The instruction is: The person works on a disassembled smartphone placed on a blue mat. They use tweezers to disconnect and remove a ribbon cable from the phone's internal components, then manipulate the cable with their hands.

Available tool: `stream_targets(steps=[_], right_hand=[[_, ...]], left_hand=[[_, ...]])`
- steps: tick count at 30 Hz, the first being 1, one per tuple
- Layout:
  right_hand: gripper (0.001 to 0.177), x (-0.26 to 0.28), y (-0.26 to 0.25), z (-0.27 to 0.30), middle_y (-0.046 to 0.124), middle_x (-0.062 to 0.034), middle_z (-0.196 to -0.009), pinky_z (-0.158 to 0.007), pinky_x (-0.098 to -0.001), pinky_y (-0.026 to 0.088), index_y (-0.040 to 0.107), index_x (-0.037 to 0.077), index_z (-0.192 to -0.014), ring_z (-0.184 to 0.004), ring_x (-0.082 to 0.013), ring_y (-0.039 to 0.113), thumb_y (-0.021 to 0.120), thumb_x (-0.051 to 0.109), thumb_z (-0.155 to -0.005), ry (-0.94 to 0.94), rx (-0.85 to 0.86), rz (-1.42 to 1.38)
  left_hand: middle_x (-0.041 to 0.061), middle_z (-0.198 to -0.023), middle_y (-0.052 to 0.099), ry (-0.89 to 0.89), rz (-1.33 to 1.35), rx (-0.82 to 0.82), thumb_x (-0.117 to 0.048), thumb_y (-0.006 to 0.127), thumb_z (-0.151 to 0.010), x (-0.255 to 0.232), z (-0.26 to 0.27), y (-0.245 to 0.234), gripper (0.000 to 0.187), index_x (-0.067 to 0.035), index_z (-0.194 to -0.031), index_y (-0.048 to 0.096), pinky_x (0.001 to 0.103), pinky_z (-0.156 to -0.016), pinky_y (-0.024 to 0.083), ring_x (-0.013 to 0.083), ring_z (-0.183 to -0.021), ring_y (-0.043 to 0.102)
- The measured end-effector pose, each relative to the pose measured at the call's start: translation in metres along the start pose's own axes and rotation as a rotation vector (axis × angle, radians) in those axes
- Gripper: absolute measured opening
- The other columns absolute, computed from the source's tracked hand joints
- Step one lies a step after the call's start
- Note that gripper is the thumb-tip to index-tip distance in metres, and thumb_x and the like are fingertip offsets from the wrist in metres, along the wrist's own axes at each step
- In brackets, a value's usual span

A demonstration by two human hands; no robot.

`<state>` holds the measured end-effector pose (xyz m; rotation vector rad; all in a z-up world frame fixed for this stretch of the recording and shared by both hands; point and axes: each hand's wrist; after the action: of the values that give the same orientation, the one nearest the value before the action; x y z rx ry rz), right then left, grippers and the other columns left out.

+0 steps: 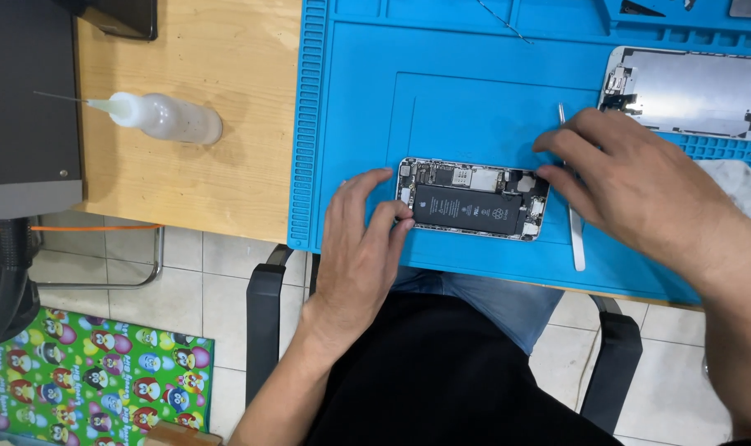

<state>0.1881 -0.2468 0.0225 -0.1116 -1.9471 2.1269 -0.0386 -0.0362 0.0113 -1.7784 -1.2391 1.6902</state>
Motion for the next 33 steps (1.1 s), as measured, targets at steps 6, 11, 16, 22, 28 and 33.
stream_targets(steps=[6, 11, 16, 22, 28, 33], right_hand=[[0.048, 0.017, -0.013, 0.011, 0.060, -0.0118, -0.117, -0.054, -0.0488, 0.064, 0.053, 0.013, -0.144, -0.084, -0.0329, 0.068, 0.059, 0.035, -0.102, 0.292, 0.148, -0.107], [0.053, 0.018, -0.007, 0.018, 0.057, -0.0177, -0.129, -0.076, -0.0562, 0.061, 0.051, 0.010, -0.151, -0.094, -0.0390, 0.064, 0.059, 0.030, -0.102, 0.283, 0.049, -0.217], [0.040, 0.034, -0.012, 0.009, 0.053, -0.0205, -0.124, -0.092, -0.0560, 0.055, 0.057, 0.003, -0.139, -0.111, -0.0398, 0.058, 0.064, 0.020, -0.102, 0.154, -0.108, -0.261], [0.027, 0.048, -0.004, -0.012, 0.053, -0.0188, -0.125, -0.085, -0.0497, 0.052, 0.060, 0.004, -0.123, -0.107, -0.0381, 0.055, 0.069, 0.019, -0.102, 0.092, -0.211, -0.309], [0.022, 0.055, 0.001, -0.018, 0.054, -0.0152, -0.124, -0.078, -0.0479, 0.050, 0.060, 0.008, -0.116, -0.091, -0.0349, 0.053, 0.071, 0.020, -0.102, 0.098, -0.211, -0.242], [0.025, 0.061, 0.001, -0.019, 0.055, -0.0166, -0.123, -0.083, -0.0466, 0.051, 0.061, 0.007, -0.116, -0.097, -0.0359, 0.056, 0.074, 0.019, -0.099, 0.109, -0.229, -0.241]], left_hand=[[0.021, -0.132, 0.054, 0.033, -0.073, -0.021, -0.006, 0.070, -0.100, -0.002, -0.002, 0.002, 0.014, -0.006, -0.104, 0.056, 0.054, -0.106, 0.047, 0.0396, -0.123, 0.056], [0.019, -0.134, 0.057, 0.000, -0.102, -0.005, -0.009, 0.075, -0.097, 0.000, -0.003, 0.001, 0.018, -0.007, -0.102, 0.058, 0.046, -0.096, 0.050, 0.0379, -0.122, 0.057], [0.019, -0.137, 0.054, -0.013, -0.132, 0.049, -0.013, 0.074, -0.097, 0.000, -0.005, 0.000, 0.018, -0.008, -0.104, 0.057, 0.048, -0.096, 0.048, 0.0381, -0.123, 0.054], [0.019, -0.141, 0.051, -0.011, -0.147, 0.093, -0.014, 0.073, -0.096, 0.000, -0.009, -0.004, 0.020, -0.008, -0.107, 0.057, 0.049, -0.098, 0.047, 0.0379, -0.126, 0.052], [0.019, -0.136, 0.052, 0.132, -0.093, 0.078, -0.008, 0.063, -0.104, 0.008, -0.037, -0.022, 0.009, -0.006, -0.109, 0.056, 0.046, -0.092, 0.049, 0.0355, -0.115, 0.056], [0.018, -0.129, 0.058, 0.268, -0.190, 0.045, -0.003, 0.063, -0.103, 0.021, -0.052, -0.011, 0.009, -0.007, -0.102, 0.055, 0.045, -0.070, 0.045, 0.0346, -0.094, 0.057]])
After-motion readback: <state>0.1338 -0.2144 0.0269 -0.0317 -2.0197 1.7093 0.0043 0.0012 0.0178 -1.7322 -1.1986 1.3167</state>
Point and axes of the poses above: each hand's wrist, its own z-axis away from the middle knuckle, its own y-axis out of the palm, x = y × z
